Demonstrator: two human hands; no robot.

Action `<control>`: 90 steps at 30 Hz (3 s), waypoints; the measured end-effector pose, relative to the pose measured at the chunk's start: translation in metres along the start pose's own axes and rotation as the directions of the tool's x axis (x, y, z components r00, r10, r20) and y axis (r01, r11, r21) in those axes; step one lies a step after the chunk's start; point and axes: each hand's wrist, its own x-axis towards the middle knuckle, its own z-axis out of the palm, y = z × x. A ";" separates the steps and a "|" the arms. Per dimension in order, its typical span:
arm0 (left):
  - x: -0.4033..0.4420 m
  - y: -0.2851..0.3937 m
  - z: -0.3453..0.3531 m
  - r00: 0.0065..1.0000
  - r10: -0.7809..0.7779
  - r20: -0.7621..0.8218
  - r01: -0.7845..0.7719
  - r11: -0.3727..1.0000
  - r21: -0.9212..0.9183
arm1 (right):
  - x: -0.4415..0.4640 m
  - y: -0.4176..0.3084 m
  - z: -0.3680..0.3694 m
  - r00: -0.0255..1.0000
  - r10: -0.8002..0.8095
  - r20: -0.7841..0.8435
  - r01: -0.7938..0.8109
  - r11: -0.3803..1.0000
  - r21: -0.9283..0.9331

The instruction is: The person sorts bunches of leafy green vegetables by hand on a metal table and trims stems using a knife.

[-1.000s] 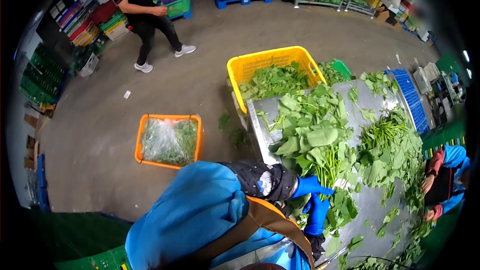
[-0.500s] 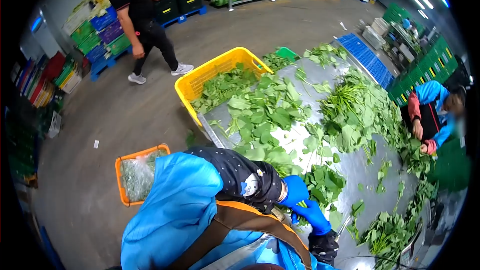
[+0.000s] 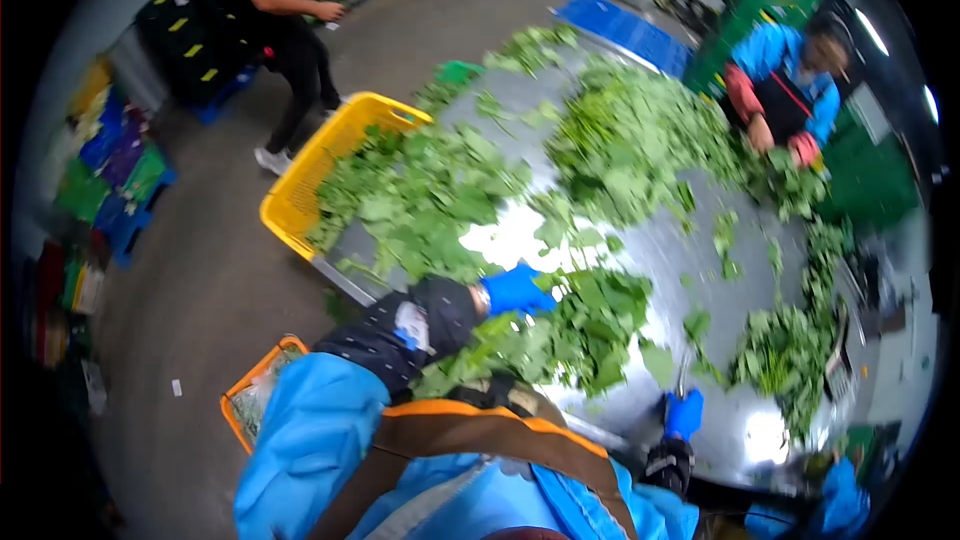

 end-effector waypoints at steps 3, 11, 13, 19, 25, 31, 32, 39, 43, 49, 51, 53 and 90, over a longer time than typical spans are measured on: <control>0.002 -0.009 -0.006 0.999 0.020 -0.045 -0.018 0.998 0.055 | -0.001 0.029 0.021 0.993 0.084 0.088 -0.092 0.992 0.082; -0.003 0.001 -0.002 0.994 -0.112 0.009 0.112 0.989 -0.098 | -0.020 -0.107 -0.037 0.951 -0.128 0.283 -0.190 0.478 0.857; -0.004 0.005 0.001 0.992 -0.126 0.006 0.126 0.984 -0.124 | -0.029 -0.167 -0.048 0.953 -0.300 0.055 0.086 0.437 0.895; 0.003 -0.007 -0.002 0.998 0.044 -0.034 -0.041 0.995 0.090 | -0.038 -0.253 -0.068 0.877 -0.455 -0.155 0.401 0.514 0.759; -0.010 0.010 0.002 0.986 -0.167 0.003 0.166 0.982 -0.086 | -0.044 -0.292 -0.085 0.808 -0.514 -0.288 0.547 0.472 0.692; -0.009 0.006 0.010 0.982 -0.179 0.062 0.186 0.973 -0.136 | -0.040 -0.303 -0.067 0.767 -0.577 -0.280 0.600 0.491 0.632; -0.015 0.010 0.014 0.981 -0.184 0.068 0.191 0.976 -0.108 | -0.037 -0.295 -0.056 0.777 -0.581 -0.244 0.587 0.527 0.614; -0.025 0.018 0.027 0.979 -0.145 0.141 0.157 0.985 -0.077 | -0.032 -0.272 -0.044 0.802 -0.557 -0.218 0.579 0.630 0.518; -0.074 0.061 -0.034 0.990 0.051 0.132 -0.043 0.997 -0.062 | 0.017 -0.144 0.010 0.983 -0.086 0.161 -0.009 0.860 0.510; -0.046 0.085 -0.042 0.823 0.552 0.132 -0.321 0.260 0.911 | 0.013 -0.201 -0.092 0.795 -0.578 -0.186 0.596 0.684 0.421; -0.033 0.091 -0.022 0.764 0.569 0.304 -0.342 -0.042 0.939 | -0.001 -0.233 -0.131 0.839 -0.521 0.154 0.015 0.306 0.952; -0.019 0.085 0.001 0.750 0.519 0.411 -0.438 -0.075 0.896 | -0.010 -0.254 -0.160 0.744 -0.666 0.042 0.346 0.438 0.830; 0.162 0.272 0.058 0.894 -0.240 0.378 -0.293 0.324 0.899 | -0.045 0.106 -0.120 0.885 -0.093 0.457 -0.424 0.247 0.871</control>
